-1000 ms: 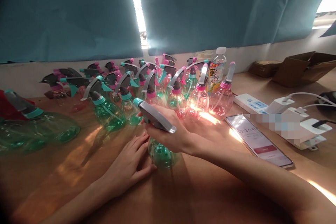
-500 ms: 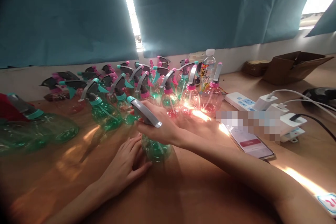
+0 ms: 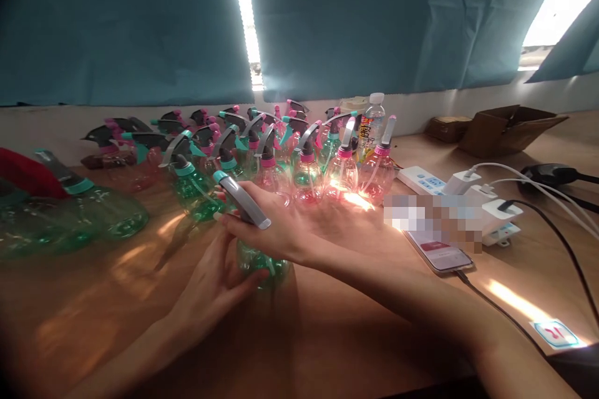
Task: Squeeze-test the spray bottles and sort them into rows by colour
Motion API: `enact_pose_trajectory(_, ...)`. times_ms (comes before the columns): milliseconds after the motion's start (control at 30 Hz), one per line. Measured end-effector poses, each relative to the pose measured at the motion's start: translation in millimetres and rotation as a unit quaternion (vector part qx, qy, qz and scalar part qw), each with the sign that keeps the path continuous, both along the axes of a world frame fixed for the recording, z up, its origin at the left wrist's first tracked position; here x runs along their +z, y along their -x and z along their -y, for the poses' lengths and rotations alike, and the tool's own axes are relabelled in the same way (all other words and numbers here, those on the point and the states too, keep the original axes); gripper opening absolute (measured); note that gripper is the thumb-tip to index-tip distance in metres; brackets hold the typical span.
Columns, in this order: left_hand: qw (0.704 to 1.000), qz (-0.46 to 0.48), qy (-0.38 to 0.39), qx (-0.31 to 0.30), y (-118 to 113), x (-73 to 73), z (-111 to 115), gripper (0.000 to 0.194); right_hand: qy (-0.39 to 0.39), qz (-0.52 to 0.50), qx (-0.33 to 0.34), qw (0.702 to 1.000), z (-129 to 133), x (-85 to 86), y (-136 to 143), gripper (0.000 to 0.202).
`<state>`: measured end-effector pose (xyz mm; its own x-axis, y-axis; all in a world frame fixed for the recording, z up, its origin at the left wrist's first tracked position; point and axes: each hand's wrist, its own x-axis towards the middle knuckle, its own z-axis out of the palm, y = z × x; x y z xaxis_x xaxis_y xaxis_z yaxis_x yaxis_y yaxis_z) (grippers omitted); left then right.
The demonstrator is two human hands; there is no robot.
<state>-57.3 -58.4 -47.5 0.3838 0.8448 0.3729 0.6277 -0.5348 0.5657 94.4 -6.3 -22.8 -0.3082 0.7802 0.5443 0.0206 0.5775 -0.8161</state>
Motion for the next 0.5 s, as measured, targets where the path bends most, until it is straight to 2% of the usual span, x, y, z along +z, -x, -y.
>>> enact_pose_trajectory(133,0.998,0.021,-0.033,0.046,18.2,8.0,8.9,0.061,-0.006,0.018,0.026,0.999,6.9,1.1,34.5,0.035)
enact_pose_trajectory(267,0.994,0.028,-0.046,0.096,46.5,8.6,19.2,0.053,-0.028,0.025,0.044,0.998,10.4,4.3,70.1,0.036)
enact_pose_trajectory(433,0.982,0.003,-0.078,0.172,91.0,5.9,23.7,0.044,-0.07,0.142,0.101,0.982,1.3,17.1,95.8,0.037)
enact_pose_trajectory(500,0.976,-0.013,-0.098,0.195,110.3,7.3,20.6,0.04,-0.099,0.176,0.132,0.971,-5.5,22.1,98.7,0.05)
